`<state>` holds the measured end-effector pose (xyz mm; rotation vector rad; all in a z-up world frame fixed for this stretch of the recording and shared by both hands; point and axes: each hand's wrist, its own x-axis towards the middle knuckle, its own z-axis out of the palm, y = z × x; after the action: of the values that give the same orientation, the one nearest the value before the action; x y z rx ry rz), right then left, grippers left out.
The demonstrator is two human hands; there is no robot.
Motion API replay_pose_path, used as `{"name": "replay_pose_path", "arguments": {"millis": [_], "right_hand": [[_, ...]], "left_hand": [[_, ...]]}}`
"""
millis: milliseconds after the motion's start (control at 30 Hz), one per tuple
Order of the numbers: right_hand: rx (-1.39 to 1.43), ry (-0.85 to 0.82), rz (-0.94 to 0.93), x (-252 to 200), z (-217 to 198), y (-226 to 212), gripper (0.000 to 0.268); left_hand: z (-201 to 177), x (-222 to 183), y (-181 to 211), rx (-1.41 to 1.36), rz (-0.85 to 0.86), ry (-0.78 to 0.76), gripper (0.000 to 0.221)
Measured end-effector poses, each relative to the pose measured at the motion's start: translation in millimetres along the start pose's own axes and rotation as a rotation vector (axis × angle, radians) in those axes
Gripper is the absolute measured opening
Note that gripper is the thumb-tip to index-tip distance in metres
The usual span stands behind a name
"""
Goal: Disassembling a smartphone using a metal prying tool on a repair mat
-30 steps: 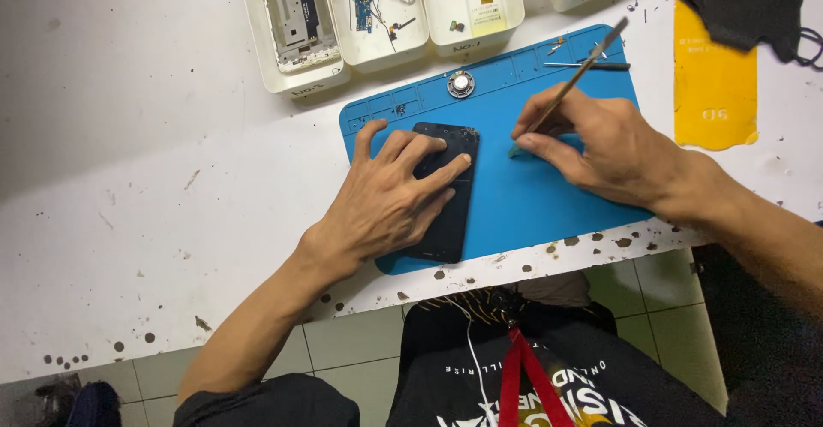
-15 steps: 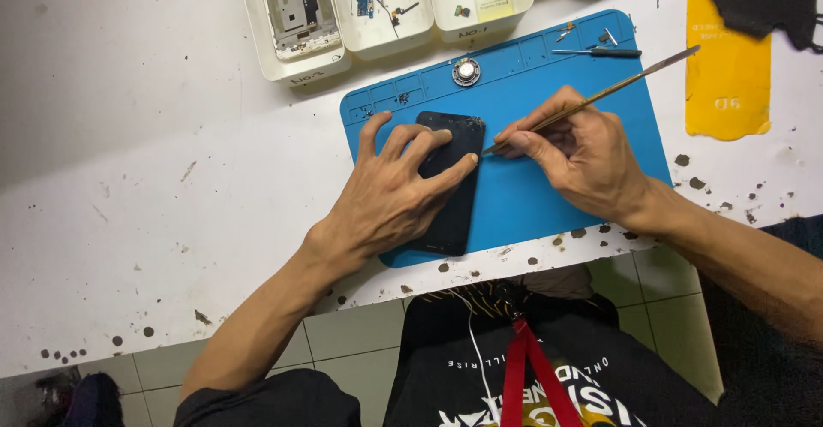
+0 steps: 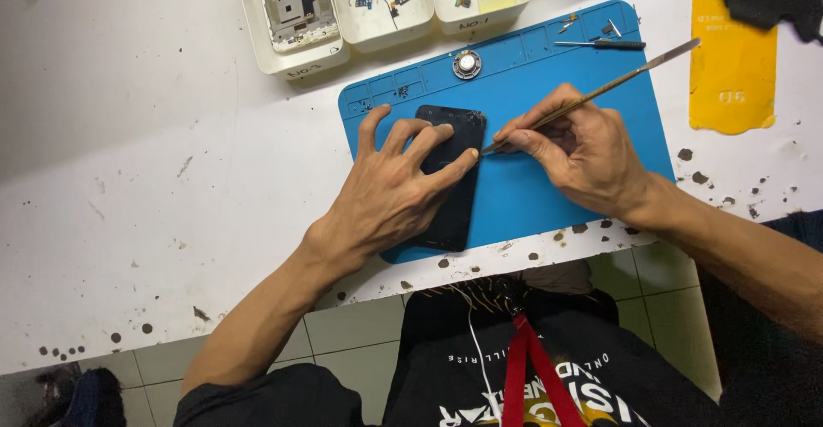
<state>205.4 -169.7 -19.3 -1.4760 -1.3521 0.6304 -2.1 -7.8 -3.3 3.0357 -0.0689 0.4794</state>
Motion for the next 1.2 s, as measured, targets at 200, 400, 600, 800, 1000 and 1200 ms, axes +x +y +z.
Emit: {"name": "replay_pose_path", "arguments": {"millis": [200,400,600,800,1000,1200], "right_hand": [[-0.012,-0.009,-0.011,-0.7,1.1,1.5,0.017],[-0.029,-0.007,-0.012,-1.0,1.1,0.8,0.017],[-0.052,-0.019,0.0,-0.4,0.1,0.0,0.017],[-0.009,-0.005,0.03,0.5,0.0,-2.4,0.017],[-0.019,-0.006,0.006,1.0,-0.2,1.5,0.016],[-0.011,0.058,0.067,4.5,-0.3,1.6,0.013]], "left_hand": [[0.5,-0.4,-0.2,0.007,0.009,-0.005,0.035],[0.7,-1.2,0.1,0.002,0.004,-0.006,0.033],[2.1,-0.8,-0.1,-0.007,0.0,0.007,0.034],[3.8,-1.1,-0.9,-0.023,-0.003,0.008,0.036],[3.1,-1.0,0.5,-0.023,-0.005,0.011,0.032],[2.0,-0.4,0.9,-0.008,-0.003,0.012,0.032]]}}
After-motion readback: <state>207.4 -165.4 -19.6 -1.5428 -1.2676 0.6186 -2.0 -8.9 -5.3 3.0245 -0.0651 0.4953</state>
